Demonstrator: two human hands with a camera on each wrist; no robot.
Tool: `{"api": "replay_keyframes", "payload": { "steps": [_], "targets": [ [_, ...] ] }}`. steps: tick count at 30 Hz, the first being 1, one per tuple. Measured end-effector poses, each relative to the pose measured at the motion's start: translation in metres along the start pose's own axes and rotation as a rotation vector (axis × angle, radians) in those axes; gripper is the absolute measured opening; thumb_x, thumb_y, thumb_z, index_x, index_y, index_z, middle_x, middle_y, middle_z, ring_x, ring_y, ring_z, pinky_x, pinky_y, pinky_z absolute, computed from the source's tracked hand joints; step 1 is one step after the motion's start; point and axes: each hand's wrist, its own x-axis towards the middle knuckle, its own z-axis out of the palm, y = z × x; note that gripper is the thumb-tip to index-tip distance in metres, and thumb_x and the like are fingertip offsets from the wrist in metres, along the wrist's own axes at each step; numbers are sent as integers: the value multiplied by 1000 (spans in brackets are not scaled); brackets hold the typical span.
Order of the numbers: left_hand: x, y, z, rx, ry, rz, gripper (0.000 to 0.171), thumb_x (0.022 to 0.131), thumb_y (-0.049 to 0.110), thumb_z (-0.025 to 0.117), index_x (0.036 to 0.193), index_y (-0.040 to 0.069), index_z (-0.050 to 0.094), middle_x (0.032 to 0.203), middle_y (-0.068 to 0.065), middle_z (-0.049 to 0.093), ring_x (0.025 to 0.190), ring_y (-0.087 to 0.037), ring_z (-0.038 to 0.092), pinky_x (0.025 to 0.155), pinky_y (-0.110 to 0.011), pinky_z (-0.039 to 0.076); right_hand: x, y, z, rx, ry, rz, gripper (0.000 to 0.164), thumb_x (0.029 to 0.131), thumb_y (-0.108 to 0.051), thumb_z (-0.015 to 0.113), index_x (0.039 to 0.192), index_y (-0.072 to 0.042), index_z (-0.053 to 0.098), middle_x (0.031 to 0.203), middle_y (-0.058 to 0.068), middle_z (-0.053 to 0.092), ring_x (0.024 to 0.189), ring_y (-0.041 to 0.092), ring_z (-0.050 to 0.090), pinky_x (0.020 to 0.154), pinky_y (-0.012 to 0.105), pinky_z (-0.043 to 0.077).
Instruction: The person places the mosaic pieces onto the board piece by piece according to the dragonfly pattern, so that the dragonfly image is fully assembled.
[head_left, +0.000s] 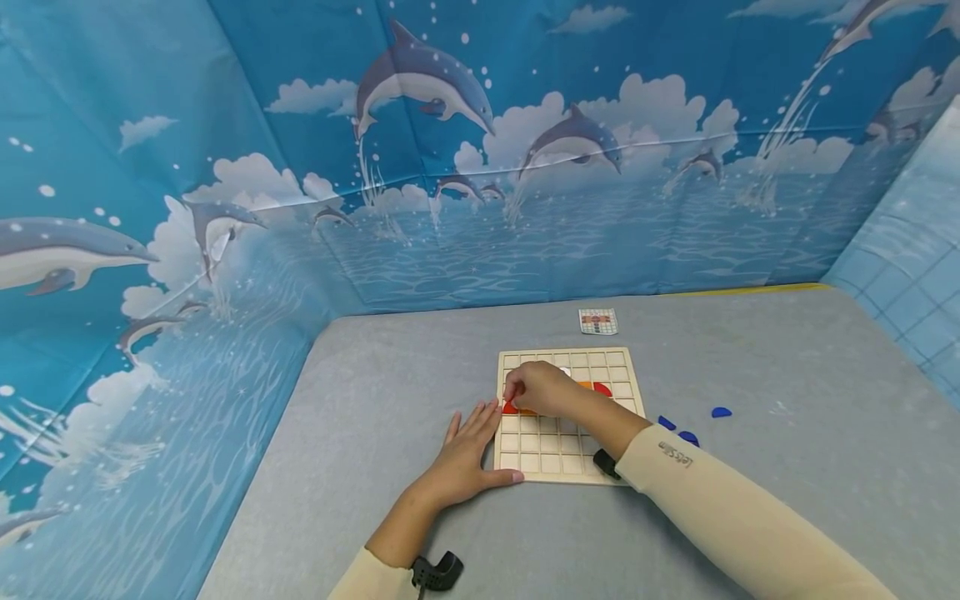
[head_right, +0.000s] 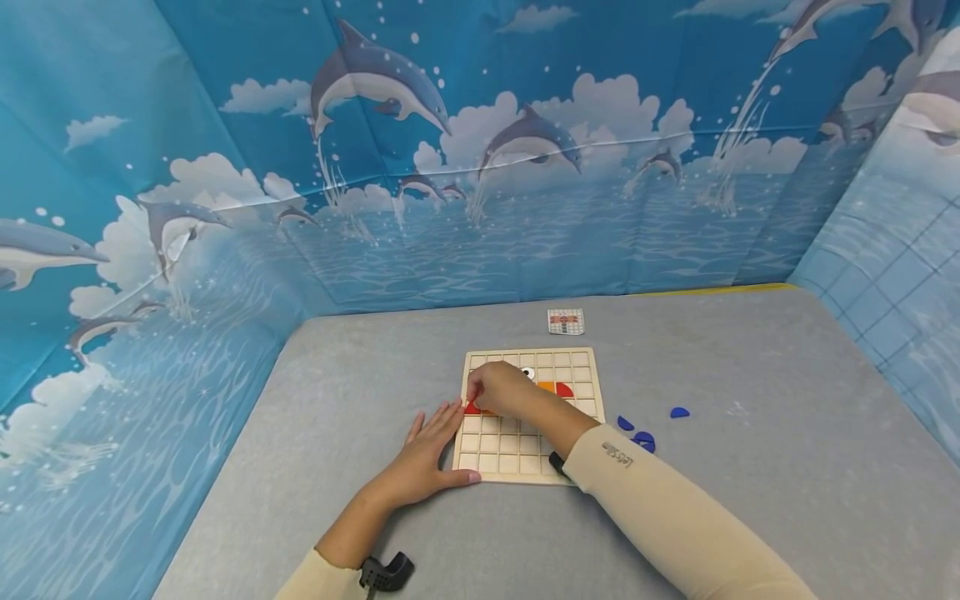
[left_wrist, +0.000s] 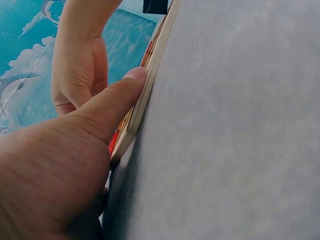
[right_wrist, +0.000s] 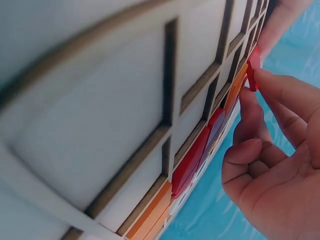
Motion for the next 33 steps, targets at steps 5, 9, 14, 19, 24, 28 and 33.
{"api": "replay_keyframes", "payload": {
  "steps": [5,9,14,19,24,28,33],
  "targets": [
    [0,1,0,4,-2,0,107,85,65,70,163,16,17,172,5,11,160,-20,6,127,-59,-2,-1,-2,1,-67,3,-9,12,87,-4,76,80,-14,72,78,-1,59,74,11,50,67,27,43],
    [-1,2,0,12,0,1,107,85,65,70,163,15,17,172,5,11,160,-20,6,127,-58,-1,-2,-3,1,-105,-2,-10,14,88,-5,75,79,-15,71,79,-1,57,75,12,50,66,27,42],
    [-1,2,0,14,2,2,107,85,66,70,163,16,17,172,6,11,160,-20,6,127,-58,-1,-2,-4,1,-137,0,-28,15,88,-5,74,78,-15,71,75,-3,57,72,11,50,65,26,42],
    [-1,1,0,12,3,3,107,85,66,70,164,16,17,172,5,12,160,-20,6,127,-59,-1,-2,-4,1,-136,1,-21,15,88,-4,74,78,-15,72,70,-4,58,69,11,50,64,27,42],
    [0,2,0,10,4,7,107,85,66,70,164,16,17,172,5,11,160,-20,6,127,-59,-1,-2,-4,1,-128,2,-12,15,89,-5,73,78,-14,72,68,-4,58,67,11,50,63,26,41],
    [-1,2,-1,7,-2,5,107,85,66,70,164,16,16,172,5,11,160,-20,5,127,-58,-2,-1,-3,3,-110,9,0,12,89,-6,73,80,-14,73,68,-4,58,67,11,51,63,26,41],
    [-1,1,-1,6,-2,0,107,85,65,70,163,15,17,172,5,11,160,-20,6,127,-58,-3,-1,0,2,-51,-2,23,8,90,-8,73,88,-16,74,69,-4,58,66,11,51,64,26,42]
  ]
}}
